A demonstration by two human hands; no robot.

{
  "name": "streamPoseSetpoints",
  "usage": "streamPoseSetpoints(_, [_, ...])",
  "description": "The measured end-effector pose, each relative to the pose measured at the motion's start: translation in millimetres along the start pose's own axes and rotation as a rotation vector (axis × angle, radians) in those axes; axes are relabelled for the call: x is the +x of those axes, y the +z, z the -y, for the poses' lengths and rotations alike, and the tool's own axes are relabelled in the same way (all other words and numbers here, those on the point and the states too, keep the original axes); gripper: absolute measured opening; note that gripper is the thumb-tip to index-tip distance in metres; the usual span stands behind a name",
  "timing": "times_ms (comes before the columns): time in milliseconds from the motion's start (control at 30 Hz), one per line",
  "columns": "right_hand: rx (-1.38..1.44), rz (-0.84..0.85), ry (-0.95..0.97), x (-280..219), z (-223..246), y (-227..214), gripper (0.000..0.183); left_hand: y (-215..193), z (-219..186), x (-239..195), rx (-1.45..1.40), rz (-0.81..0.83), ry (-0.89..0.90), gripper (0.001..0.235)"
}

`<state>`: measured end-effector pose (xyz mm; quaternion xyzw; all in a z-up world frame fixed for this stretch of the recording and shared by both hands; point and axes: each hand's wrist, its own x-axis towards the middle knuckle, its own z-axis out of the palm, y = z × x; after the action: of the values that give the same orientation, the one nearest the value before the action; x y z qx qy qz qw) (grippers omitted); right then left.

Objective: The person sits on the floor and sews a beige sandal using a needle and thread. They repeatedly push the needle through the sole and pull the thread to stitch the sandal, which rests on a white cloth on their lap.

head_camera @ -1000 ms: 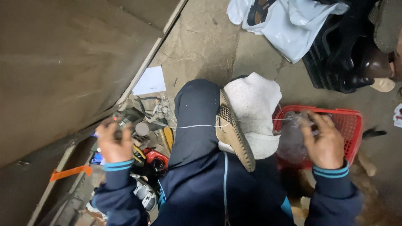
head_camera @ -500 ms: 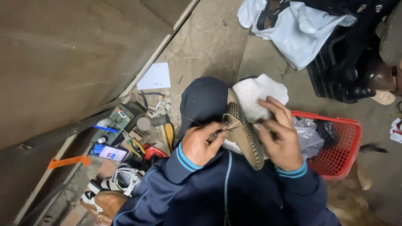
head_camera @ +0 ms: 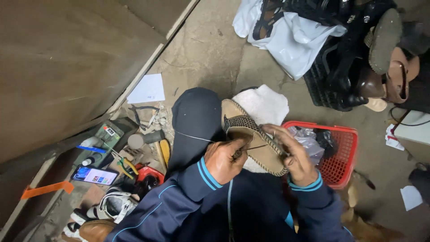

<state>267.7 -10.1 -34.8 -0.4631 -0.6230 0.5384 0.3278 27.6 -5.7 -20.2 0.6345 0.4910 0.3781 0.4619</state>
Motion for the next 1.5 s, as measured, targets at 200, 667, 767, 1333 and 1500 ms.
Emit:
streamPoseSetpoints(200, [-0.235,-0.147,0.132,-14.2,0.0,-3.2,0.099,9.6,8.6,9.6,0.034,0.010,0.044,0.008])
streamPoseSetpoints(667, [-0.133,-0.616,0.000,-26.3,-40.0,33.7,0.075,11.0,-16.1,25.0,-0.021,-0.016,0.033,0.015])
streamPoseSetpoints(767, [-0.163,-0.734,0.041,-34.8,-45.7,40.4,0.070,14.9,-12.6,23.7,-0.023,-0.012,0.029,0.017])
streamPoseSetpoints(1333, [-0.155,-0.526,0.148,-73.4,-75.1,0.0,0.047,40.6,-25.8,24.4,0.059,-0.008,-0.025,0.016])
streamPoseSetpoints(1500, [0.120,-0.676,0.241,-48.6,-41.9,5.6,0.039,44.7,-41.7,27.9,0.071,0.067,-0.023,0.019])
